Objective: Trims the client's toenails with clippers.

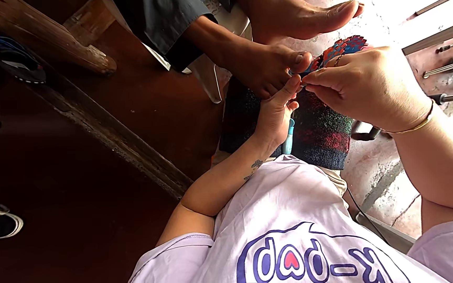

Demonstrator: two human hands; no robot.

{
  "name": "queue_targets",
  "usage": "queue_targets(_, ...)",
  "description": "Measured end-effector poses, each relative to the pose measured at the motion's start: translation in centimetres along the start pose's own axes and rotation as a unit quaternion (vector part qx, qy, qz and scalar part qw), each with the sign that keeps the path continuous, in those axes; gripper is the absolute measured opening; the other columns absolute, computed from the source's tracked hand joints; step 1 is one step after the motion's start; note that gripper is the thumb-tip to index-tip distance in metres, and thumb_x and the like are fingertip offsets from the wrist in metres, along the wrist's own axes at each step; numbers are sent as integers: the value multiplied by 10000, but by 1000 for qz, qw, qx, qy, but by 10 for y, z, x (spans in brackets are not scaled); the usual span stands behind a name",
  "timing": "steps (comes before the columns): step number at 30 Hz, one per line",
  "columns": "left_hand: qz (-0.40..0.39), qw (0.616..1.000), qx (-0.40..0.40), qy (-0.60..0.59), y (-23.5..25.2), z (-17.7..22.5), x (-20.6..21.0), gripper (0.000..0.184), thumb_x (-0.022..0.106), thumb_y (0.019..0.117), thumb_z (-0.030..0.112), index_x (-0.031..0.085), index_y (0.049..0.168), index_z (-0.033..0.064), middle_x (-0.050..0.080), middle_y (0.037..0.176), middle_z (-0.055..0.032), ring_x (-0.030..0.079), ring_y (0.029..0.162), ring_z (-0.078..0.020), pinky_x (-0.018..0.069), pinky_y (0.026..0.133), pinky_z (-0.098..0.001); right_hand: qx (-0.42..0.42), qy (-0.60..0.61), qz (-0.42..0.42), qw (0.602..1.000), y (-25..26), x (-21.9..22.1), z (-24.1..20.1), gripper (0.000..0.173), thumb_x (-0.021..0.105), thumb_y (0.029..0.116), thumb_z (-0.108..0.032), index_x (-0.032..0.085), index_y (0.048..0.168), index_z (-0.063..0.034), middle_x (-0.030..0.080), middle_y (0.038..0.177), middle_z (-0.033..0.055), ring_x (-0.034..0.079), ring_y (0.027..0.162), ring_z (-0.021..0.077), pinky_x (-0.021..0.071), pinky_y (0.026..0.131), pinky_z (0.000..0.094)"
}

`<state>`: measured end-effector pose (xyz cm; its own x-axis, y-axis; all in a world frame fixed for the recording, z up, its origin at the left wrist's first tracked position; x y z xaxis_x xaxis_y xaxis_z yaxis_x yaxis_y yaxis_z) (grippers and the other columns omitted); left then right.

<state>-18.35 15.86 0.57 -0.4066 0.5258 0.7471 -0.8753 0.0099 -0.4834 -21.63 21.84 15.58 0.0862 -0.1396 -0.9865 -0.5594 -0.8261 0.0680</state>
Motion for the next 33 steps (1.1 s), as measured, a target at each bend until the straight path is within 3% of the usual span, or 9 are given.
queue_targets(13, 5, 1000, 0, -3, 0, 1, -1, 30, 627, 1003, 136, 639, 1010, 163, 640, 935, 30, 612, 923, -89, 505, 875, -289, 34, 66, -20, 997, 4, 7, 18, 290, 522, 1019, -234, 777, 954, -112, 686, 728, 102, 645, 638, 266, 437, 555, 482)
queue_targets(21, 14, 1000, 5, -12, 1, 0, -1, 53, 637, 992, 112, 632, 1016, 159, 644, 931, 24, 619, 911, -90, 512, 862, -281, -9, 21, 9, 1000, 2, 5, 7, 282, 519, 1019, -170, 777, 981, -63, 661, 691, 153, 658, 628, 341, 437, 527, 494)
queue_targets(24, 5, 1000, 6, -11, 2, 0, -1, 42, 633, 994, 119, 624, 998, 159, 613, 925, 27, 593, 917, -99, 493, 898, -306, -25, 17, 16, 999, 2, 6, 6, 276, 518, 1024, -157, 766, 977, -45, 660, 689, 160, 656, 619, 339, 440, 520, 483)
queue_targets(33, 10, 1000, 10, -16, 2, -1, -3, 58, 645, 983, 98, 637, 993, 155, 626, 913, 26, 606, 899, -92, 508, 863, -281, 5, 63, -11, 998, 0, 10, 15, 297, 510, 1042, -220, 770, 987, -86, 691, 737, 131, 671, 659, 305, 454, 560, 493)
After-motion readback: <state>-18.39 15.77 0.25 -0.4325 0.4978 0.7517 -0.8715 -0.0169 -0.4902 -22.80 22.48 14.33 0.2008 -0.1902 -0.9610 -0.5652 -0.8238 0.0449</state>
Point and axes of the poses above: each hand's wrist, its own y-axis towards the middle knuckle, its own x-axis out of the palm, z = x × y, the point moved 9 cm from there along y, towards the middle knuckle
